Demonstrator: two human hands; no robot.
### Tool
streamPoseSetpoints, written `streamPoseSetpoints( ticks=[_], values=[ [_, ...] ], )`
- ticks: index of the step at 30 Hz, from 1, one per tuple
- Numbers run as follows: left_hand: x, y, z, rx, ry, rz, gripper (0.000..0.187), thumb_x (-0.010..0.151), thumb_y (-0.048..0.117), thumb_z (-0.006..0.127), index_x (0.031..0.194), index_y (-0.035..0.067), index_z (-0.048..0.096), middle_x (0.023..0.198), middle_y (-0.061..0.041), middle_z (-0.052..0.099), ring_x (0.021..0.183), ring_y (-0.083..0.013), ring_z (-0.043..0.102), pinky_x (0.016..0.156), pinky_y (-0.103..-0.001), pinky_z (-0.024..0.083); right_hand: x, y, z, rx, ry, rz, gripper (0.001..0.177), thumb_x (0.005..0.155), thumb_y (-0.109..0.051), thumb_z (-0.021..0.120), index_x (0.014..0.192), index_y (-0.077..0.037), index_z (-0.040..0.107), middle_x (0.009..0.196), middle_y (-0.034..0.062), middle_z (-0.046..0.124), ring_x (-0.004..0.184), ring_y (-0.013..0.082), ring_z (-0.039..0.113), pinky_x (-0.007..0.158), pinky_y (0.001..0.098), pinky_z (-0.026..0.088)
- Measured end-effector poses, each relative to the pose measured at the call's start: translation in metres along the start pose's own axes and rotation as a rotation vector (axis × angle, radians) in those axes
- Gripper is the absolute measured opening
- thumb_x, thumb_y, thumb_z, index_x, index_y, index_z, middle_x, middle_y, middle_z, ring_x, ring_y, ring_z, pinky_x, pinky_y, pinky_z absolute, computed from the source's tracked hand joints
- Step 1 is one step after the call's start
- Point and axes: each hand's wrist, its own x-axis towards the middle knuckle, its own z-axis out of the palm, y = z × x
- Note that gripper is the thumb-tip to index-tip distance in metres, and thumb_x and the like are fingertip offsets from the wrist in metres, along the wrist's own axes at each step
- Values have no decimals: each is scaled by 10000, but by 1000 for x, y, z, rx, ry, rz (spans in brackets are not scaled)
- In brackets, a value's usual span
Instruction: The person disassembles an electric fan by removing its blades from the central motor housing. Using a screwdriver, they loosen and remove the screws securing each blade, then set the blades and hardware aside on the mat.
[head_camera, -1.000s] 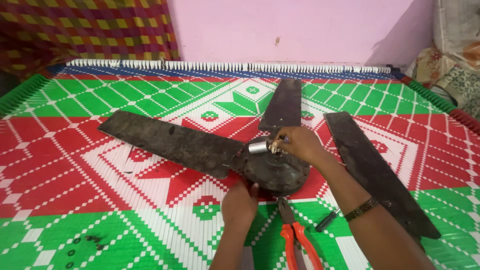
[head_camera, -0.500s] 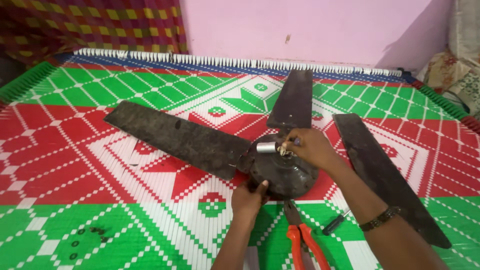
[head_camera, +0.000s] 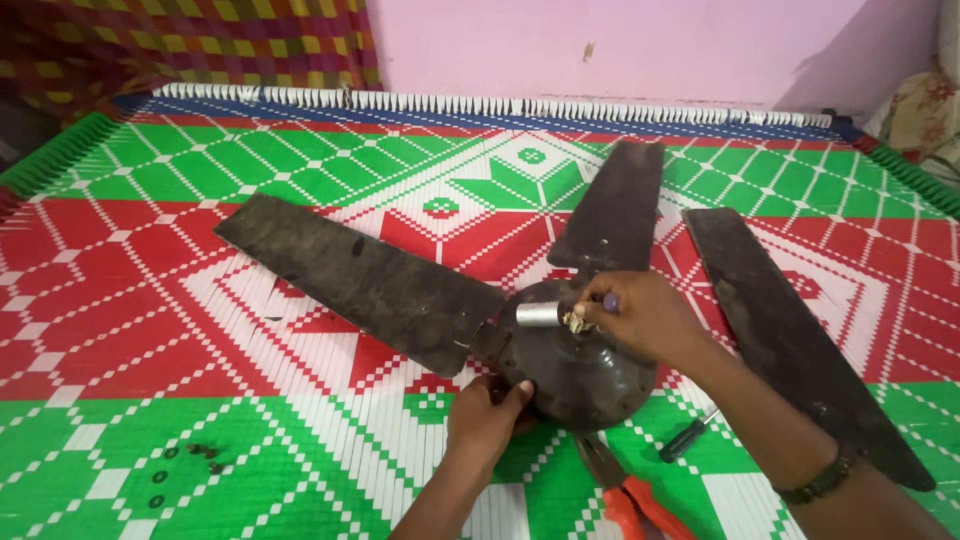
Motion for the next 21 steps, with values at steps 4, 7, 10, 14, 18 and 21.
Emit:
streamPoseSetpoints(
  ticks=[4,7,10,14,18,21],
  values=[
    [-7,-3,-10,61,-33,-60,334,888,290,756,999,-22,709,818,-114,764,653,-180,728,639,-322,576,-13,-5,1,17,-22,-11,212,832,-325,744,944,-146,767,867,68,771,781,242,752,700,374,570],
    [-6,-10,-17,107,-60,36,380,886,324,749,1020,-29,705,829,-115,776,655,-175,748,624,-308,594,-16,-6,1,14,-12,-22,226,807,-322,762,950,-146,767,912,63,771,810,239,753,719,368,574],
    [4,-17,-22,113,-77,52,430,908,372,698,1072,-25,711,865,-110,790,693,-198,769,651,-323,605,-15,-7,0,-5,-45,-8,237,807,-328,765,966,-152,760,946,57,767,828,235,752,733,363,573],
    [14,-22,-23,-69,49,12,510,903,415,651,1244,39,693,1088,-92,779,945,-197,738,849,-341,561,-9,-19,-10,-89,-128,30,267,813,-393,771,988,-191,763,939,51,765,820,237,730,726,374,562],
    [20,-19,-19,-506,60,-64,622,898,476,644,1330,30,639,1287,-66,718,1148,-201,666,1008,-371,509,-8,-43,-33,-114,-63,195,428,808,-493,812,1130,-234,702,884,98,719,759,241,706,670,391,556],
    [25,-16,-22,-795,-24,-44,714,946,586,483,1355,13,606,1278,-103,707,1151,-234,664,1026,-393,488,-6,-63,-55,-40,140,58,398,841,-379,768,1185,-205,669,902,70,724,705,212,690,631,366,527]
  ],
)
